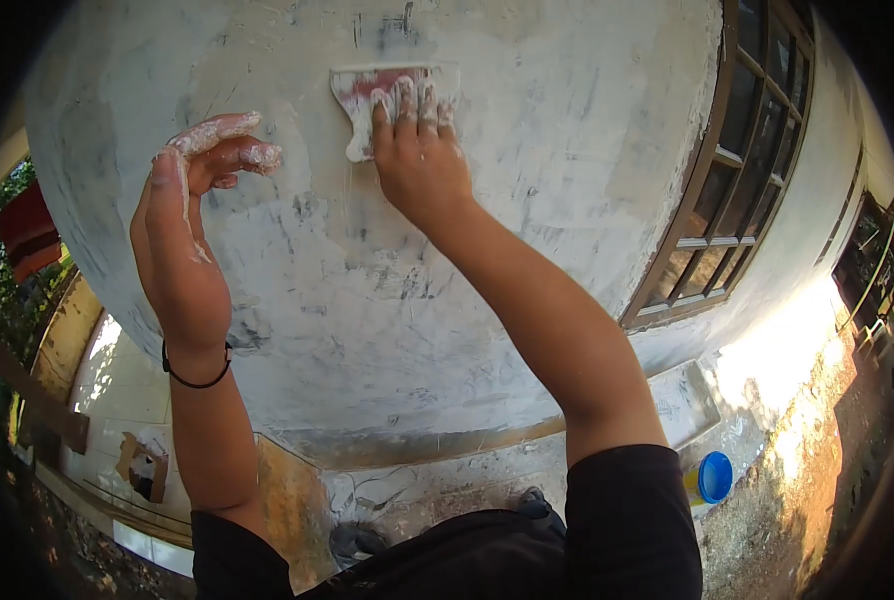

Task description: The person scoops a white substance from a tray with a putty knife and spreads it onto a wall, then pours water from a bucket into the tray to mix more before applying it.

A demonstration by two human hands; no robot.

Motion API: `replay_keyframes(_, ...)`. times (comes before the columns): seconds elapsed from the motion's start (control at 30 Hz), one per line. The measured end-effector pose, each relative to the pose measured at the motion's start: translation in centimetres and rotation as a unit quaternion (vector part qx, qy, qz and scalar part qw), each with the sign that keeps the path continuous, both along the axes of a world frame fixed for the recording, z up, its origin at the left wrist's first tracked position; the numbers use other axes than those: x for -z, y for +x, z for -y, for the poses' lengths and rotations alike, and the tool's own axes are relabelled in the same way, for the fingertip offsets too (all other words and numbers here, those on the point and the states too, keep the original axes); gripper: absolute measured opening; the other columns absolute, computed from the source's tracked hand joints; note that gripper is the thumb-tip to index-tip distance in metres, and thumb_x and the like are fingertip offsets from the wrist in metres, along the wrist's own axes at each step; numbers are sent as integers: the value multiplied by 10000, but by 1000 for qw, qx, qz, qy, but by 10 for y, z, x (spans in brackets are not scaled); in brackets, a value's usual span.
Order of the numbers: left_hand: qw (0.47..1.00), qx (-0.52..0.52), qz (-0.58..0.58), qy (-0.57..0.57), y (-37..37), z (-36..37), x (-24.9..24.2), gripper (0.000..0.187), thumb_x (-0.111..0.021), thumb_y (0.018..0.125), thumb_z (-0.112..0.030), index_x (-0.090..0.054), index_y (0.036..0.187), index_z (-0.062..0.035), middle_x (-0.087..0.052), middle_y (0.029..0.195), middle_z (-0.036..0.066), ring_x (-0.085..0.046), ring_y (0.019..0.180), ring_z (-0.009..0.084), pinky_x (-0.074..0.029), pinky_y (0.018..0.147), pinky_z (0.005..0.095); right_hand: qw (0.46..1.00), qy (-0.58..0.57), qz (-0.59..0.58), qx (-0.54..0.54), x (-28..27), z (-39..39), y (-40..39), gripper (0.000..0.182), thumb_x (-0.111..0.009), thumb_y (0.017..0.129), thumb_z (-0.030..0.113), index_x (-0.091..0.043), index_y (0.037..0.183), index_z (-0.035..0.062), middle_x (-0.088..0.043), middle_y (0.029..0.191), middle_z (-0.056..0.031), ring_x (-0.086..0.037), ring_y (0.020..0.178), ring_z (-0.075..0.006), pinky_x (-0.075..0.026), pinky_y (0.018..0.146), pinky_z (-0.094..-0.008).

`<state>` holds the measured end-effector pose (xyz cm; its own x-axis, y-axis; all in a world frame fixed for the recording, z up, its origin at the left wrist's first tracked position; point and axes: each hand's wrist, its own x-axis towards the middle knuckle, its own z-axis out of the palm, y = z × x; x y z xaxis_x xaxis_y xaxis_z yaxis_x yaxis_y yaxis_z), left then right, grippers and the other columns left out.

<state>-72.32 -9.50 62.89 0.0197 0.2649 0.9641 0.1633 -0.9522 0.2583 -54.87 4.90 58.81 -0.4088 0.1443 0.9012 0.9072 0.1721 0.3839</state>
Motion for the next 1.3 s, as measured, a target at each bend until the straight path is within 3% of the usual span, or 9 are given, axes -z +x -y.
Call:
replay_keyframes(0.07, 1000, 0, -1, -4, 1, 1, 4, 418, -333, 983, -237, -601, 1015, 81, -630, 910, 135, -574, 828, 170, -447, 776, 294, 999, -31, 3, -10, 75, -1, -7, 467, -505, 806, 111, -508, 1244, -49, -457, 1258, -359, -469, 1161, -512, -424, 935, -537)
replay_keyframes(0.3, 999, 7, -27, -28, 4, -4, 22, 409, -341, 977, -223, -596, 1030, 92, -633, 897, 152, -580, 816, 174, -453, 772, 289, 976, -213, -13, -47, 284, 37, -4, 426, -508, 825, 152, -539, 1212, -25, -489, 1237, -340, -506, 1135, -484, -418, 943, -534)
replay_keyframes(0.47, 997, 3, -49, -65, 4, -3, 29, 388, -358, 974, -211, -599, 1027, 88, -634, 871, 141, -580, 811, 166, -453, 769, 283, 953, -296, -7, -58, 271, 76, 5, 413, -503, 839, 158, -532, 1220, 0, -537, 1207, -290, -547, 1101, -442, -444, 920, -510)
replay_keyframes(0.53, 995, 5, -52, -83, 2, -2, 29, 384, -366, 975, -213, -602, 1025, 86, -633, 864, 136, -578, 811, 163, -453, 768, 282, 872, -483, -43, -69, 223, 80, 18, 418, -512, 805, 83, -538, 1218, 26, -561, 1205, -230, -580, 1071, -366, -462, 905, -428)
replay_keyframes(0.57, 995, 4, -52, -88, 2, -1, 26, 383, -372, 978, -218, -604, 1021, 84, -633, 866, 132, -575, 813, 160, -451, 768, 280, 858, -509, -49, -55, 182, 85, 24, 359, -513, 827, 90, -555, 1179, 34, -649, 956, -176, -646, 874, -315, -510, 753, -417)
replay_keyframes(0.63, 994, 6, -50, -98, 2, -1, 24, 383, -378, 980, -224, -606, 1017, 82, -632, 868, 127, -573, 815, 157, -448, 768, 278, 832, -547, -87, -28, 98, 92, 35, 395, -492, 790, 28, -587, 1170, 73, -649, 876, -180, -638, 825, -329, -513, 704, -419)
replay_keyframes(0.83, 997, 30, -18, -76, 5, -5, 26, 388, -376, 987, -233, -608, 1005, 77, -630, 886, 121, -564, 819, 151, -441, 768, 271, 986, -126, -95, -53, -9, 67, 51, 336, -523, 773, 21, -600, 1099, 36, -651, 963, -173, -641, 813, -315, -505, 738, -408)
replay_keyframes(1.03, 997, 33, -23, -70, 12, -8, 33, 386, -374, 985, -229, -603, 1019, 80, -634, 880, 128, -563, 812, 150, -444, 769, 270, 997, -60, 18, 40, 127, 7, 39, 451, -502, 798, 89, -515, 1222, -64, -489, 1238, -341, -495, 1145, -490, -424, 944, -513)
replay_keyframes(1.3, 995, 25, -42, -89, 10, -7, 42, 388, -375, 977, -231, -600, 1034, 80, -638, 879, 135, -579, 822, 156, -450, 772, 274, 945, -325, -6, -21, 267, 66, 20, 432, -493, 830, 116, -504, 1237, -28, -510, 1253, -275, -519, 1148, -407, -392, 981, -488)
